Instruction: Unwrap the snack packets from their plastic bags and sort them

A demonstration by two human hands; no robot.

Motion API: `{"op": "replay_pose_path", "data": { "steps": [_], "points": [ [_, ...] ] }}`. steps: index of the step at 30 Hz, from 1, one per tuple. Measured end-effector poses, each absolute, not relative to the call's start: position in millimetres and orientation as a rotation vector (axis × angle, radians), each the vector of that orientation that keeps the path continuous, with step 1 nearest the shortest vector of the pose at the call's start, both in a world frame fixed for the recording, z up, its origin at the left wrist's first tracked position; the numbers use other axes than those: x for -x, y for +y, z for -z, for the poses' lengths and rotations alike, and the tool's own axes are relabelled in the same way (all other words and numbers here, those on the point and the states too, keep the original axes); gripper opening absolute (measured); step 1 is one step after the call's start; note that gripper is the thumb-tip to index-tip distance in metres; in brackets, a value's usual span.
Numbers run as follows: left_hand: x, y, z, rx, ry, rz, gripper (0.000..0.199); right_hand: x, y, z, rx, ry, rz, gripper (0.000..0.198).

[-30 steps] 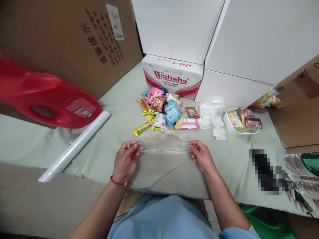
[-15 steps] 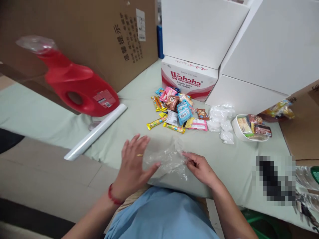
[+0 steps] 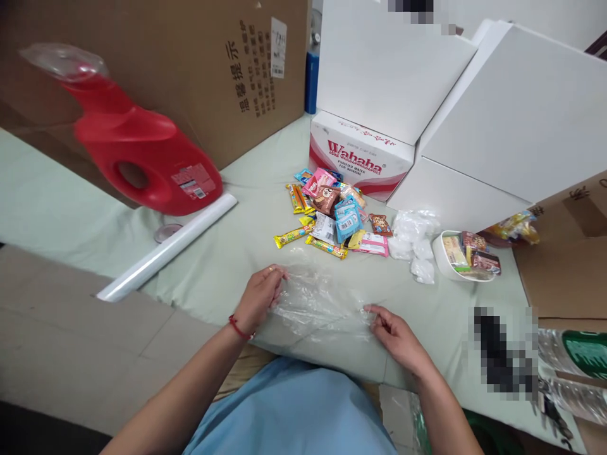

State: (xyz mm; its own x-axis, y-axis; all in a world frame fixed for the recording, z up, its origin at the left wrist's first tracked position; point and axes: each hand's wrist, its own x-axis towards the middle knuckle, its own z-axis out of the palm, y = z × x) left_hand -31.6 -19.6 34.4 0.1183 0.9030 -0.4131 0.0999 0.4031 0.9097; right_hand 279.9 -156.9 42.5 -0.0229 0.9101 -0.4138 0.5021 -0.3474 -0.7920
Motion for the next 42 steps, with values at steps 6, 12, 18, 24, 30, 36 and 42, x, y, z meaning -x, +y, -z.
{"op": "replay_pose_path", "data": {
  "steps": [6,12,18,24,30,36,42],
  "points": [
    [25,-31,-25,-1.143,1.281,-0.722,0.042,-279,-139,-64,1.728,-1.823,-1.213,0.068],
    [30,-23,-37,-0.938,1.040,-0.682,0.065,-255,-103,-57,1.646,-1.393,-1.134,0.045],
    [41,10,-33,-1.023,1.358,-0.591,0.058,-260,-77,-36,1.711,-0.785,-0.947,0.050],
    [42,4,-29,-1.618,1.705,-1.029,0.044,-273,-80,-21,1.831,-0.877,-0.882,0.047],
    [47,-13,-29,-2.533,1.274,-0.805,0.025,-268,-105,-46,1.883,-1.336,-0.034,0.051],
    [70,-32,-7,-2.634,1.207,-0.351,0.055,-237,-164,-52,1.329,-2.322,-0.872,0.053],
    [89,-51,-4,-2.639,1.201,-0.357,0.058,-273,-193,-70,1.309,-2.111,-1.289,0.038]
  ]
}}
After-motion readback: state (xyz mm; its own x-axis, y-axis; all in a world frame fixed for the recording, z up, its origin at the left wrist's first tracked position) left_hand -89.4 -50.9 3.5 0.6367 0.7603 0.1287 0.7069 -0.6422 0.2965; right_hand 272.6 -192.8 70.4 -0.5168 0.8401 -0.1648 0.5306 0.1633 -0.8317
